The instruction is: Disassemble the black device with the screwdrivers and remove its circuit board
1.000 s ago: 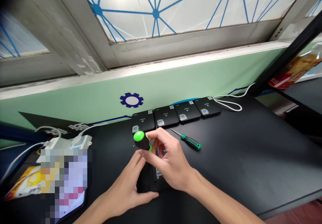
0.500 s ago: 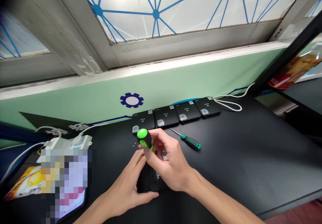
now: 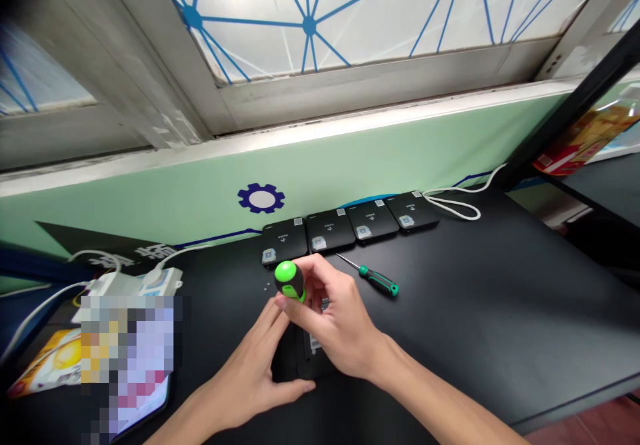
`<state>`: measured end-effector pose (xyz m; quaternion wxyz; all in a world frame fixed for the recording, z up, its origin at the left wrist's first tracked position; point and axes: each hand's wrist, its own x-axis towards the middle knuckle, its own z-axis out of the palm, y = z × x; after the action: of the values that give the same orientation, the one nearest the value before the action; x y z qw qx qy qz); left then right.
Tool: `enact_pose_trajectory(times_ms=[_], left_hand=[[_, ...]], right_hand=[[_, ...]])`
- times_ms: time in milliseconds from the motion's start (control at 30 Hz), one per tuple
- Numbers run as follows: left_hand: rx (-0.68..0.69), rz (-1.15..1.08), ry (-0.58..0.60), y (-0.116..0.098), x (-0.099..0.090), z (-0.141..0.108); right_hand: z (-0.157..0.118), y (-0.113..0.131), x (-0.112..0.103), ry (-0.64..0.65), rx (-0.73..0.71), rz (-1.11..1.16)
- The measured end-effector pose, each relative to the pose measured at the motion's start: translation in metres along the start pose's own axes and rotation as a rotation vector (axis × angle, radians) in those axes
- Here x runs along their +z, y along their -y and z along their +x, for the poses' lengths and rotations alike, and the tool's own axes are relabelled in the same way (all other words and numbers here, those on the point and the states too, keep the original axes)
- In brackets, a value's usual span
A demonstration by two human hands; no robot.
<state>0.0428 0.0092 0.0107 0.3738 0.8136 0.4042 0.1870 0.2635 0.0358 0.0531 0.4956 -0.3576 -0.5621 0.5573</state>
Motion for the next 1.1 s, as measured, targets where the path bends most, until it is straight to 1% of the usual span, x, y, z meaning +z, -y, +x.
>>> enact_pose_trajectory(times_ms=[367,700,1100], left_hand=[[0.011,0.02,-0.01,0.0028,0.0014,-0.0009],[0.023,0.023,-0.003,-0.001,0.0001,0.0005],[0.034,0.045,-0.009,-0.0001,0.0004,0.0007]], right_hand=[[-0.0017,-0.0018,0.0005,-0.005,-0.01,0.035],[-0.0025,-0.0005,0.0003,-0.001,-0.01,0.006],[-0.0011,-0.0005,0.0001,0.002,-0.004,0.006]])
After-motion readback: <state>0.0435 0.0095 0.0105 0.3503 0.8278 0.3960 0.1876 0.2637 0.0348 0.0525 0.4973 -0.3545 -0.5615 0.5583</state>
